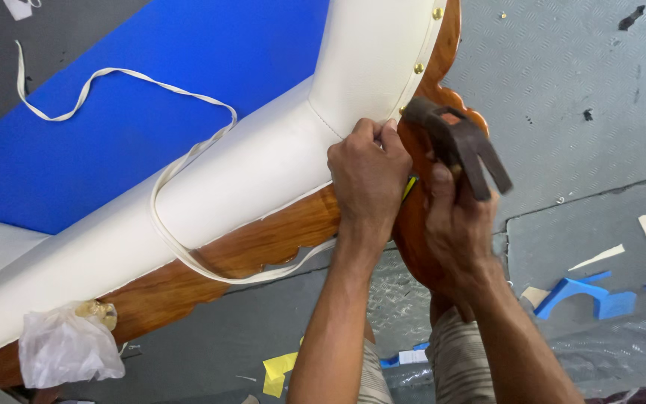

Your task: The person attaches gold decorative tacks along the edge of a white upholstered sofa frame, pressing each tack into the fabric and hammering it in with a claw hammer. They work progressively along the curved wooden frame, positioning the trim and nails by hand between hammer strikes.

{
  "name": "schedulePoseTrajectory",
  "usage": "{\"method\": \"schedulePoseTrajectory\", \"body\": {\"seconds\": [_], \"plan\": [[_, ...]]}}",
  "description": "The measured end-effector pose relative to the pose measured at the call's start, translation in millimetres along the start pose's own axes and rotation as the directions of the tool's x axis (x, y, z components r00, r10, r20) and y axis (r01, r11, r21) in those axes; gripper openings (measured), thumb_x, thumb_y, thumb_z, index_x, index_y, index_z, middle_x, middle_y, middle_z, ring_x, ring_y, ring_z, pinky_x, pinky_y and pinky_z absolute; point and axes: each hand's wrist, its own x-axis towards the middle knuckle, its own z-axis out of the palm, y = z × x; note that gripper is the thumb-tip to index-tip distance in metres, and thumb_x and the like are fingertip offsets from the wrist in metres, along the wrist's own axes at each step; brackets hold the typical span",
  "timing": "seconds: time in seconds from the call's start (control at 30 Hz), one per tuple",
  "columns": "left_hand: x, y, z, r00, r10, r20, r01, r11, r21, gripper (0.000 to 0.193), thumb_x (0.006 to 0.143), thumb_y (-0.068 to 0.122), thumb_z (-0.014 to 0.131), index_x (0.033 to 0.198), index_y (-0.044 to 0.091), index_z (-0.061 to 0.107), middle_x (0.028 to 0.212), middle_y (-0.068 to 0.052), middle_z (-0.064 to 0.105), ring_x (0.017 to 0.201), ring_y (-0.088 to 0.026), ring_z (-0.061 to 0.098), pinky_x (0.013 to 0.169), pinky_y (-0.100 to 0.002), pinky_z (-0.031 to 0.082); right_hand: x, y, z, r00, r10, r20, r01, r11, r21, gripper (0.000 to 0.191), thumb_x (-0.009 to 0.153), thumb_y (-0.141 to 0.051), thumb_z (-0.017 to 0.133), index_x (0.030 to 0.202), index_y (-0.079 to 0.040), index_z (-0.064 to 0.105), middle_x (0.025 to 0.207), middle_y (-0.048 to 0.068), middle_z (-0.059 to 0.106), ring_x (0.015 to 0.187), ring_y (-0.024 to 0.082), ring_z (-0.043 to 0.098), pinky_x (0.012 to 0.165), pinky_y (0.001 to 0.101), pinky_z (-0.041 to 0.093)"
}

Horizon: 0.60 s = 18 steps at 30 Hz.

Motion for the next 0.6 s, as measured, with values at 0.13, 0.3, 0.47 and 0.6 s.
{"method": "schedulePoseTrajectory", "body": {"seconds": [0.13,0.3,0.47,0.6], "plan": [[2,-2,1,0.999,0.025,0.03,-0.026,0.999,0.021,0.024,0.094,0.012,0.064,0.075,-0.002,0.068,0.059,-0.016,0.069,0.047,-0.027,0.069,0.045,-0.037,0.053,-9,1,1,0.987,0.163,0.007,-0.161,0.962,0.22,0.031,0.116,-0.025,0.043,0.132,-0.001,0.056,0.077,0.0,0.051,0.062,0.01,0.048,0.055,0.0273,0.041],[3,-2,3,0.999,0.028,-0.017,-0.027,1.0,0.004,0.022,0.093,0.011,0.065,0.075,-0.002,0.068,0.055,-0.018,0.066,0.047,-0.03,0.068,0.048,-0.04,0.053,-12,11,12,0.981,0.193,-0.032,-0.176,0.942,0.285,0.032,0.116,-0.025,0.043,0.13,-0.001,0.057,0.076,-0.003,0.048,0.061,0.007,0.045,0.054,0.0246,0.038],[4,-4,3,0.998,0.059,-0.005,-0.059,0.997,0.042,0.023,0.093,0.012,0.065,0.074,-0.002,0.067,0.06,-0.019,0.067,0.051,-0.033,0.068,0.051,-0.042,0.054,-13,6,18,0.965,0.251,-0.078,-0.206,0.907,0.367,0.032,0.116,-0.026,0.044,0.13,0.0,0.056,0.076,-0.004,0.045,0.064,0.005,0.043,0.057,0.0231,0.035],[5,-5,3,0.999,0.004,0.048,-0.004,1.0,0.002,0.025,0.095,0.015,0.063,0.075,-0.001,0.066,0.057,-0.018,0.066,0.051,-0.033,0.07,0.053,-0.043,0.055,-7,3,27,0.99,-0.032,-0.14,0.047,0.994,0.103,0.034,0.12,-0.028,0.042,0.128,0.002,0.056,0.102,-0.001,0.059,0.089,0.007,0.057,0.075,0.0248,0.048]]}}
